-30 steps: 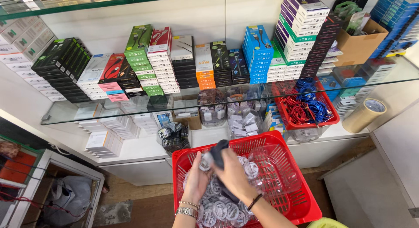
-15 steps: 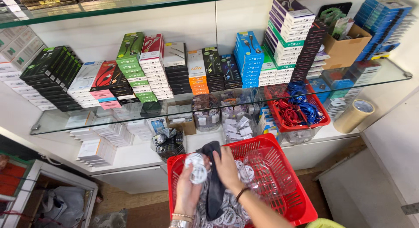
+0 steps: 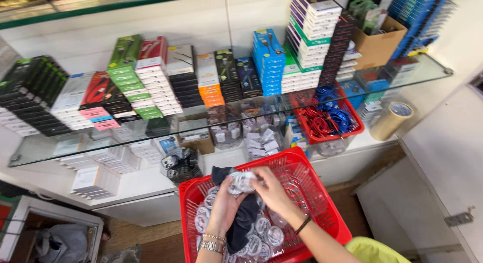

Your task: The person coils red and blue charging cables by hand and places the coiled cables into a red plastic basket. They then pick up coiled white cables, wipe each one with a dark cloth, and arrange them in the basket.

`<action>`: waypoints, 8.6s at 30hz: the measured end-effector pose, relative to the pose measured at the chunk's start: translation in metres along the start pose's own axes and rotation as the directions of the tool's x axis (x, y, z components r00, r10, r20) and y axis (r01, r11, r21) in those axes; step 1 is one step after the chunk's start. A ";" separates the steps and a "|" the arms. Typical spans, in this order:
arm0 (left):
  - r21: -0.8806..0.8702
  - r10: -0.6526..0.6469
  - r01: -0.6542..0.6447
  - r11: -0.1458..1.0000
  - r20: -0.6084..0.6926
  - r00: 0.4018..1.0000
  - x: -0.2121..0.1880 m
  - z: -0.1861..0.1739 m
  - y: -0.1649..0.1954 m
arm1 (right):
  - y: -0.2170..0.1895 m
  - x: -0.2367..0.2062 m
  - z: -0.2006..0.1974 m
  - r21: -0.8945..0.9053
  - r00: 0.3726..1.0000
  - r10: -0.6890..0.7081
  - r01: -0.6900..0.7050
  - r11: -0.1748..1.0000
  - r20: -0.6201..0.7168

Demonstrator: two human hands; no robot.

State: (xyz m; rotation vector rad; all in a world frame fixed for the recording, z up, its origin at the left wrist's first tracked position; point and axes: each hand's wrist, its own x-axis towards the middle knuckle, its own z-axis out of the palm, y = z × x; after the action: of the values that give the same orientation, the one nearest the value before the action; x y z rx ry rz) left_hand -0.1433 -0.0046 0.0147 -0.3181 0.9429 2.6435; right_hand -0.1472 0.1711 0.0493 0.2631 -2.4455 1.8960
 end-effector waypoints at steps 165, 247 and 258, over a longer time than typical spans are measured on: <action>0.334 0.048 0.009 0.943 -0.162 0.986 0.021 -0.018 -0.011 | 0.001 -0.020 -0.031 -0.010 0.848 -0.024 0.035 0.999 0.529; 0.027 0.375 -0.399 0.917 -0.401 0.836 0.009 -0.009 -0.015 | 0.002 0.017 0.061 -0.349 0.861 -0.469 0.386 0.854 -0.197; 0.139 0.341 -0.314 0.939 -0.256 0.905 0.020 -0.011 0.002 | 0.021 -0.086 -0.004 -0.298 0.925 -0.329 0.374 0.878 0.190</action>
State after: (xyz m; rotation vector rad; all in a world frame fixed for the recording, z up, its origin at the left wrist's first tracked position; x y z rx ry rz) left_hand -0.1617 -0.0089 0.0014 -0.5627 1.3099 2.8936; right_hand -0.0663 0.1890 0.0191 0.7821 -2.5243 1.3381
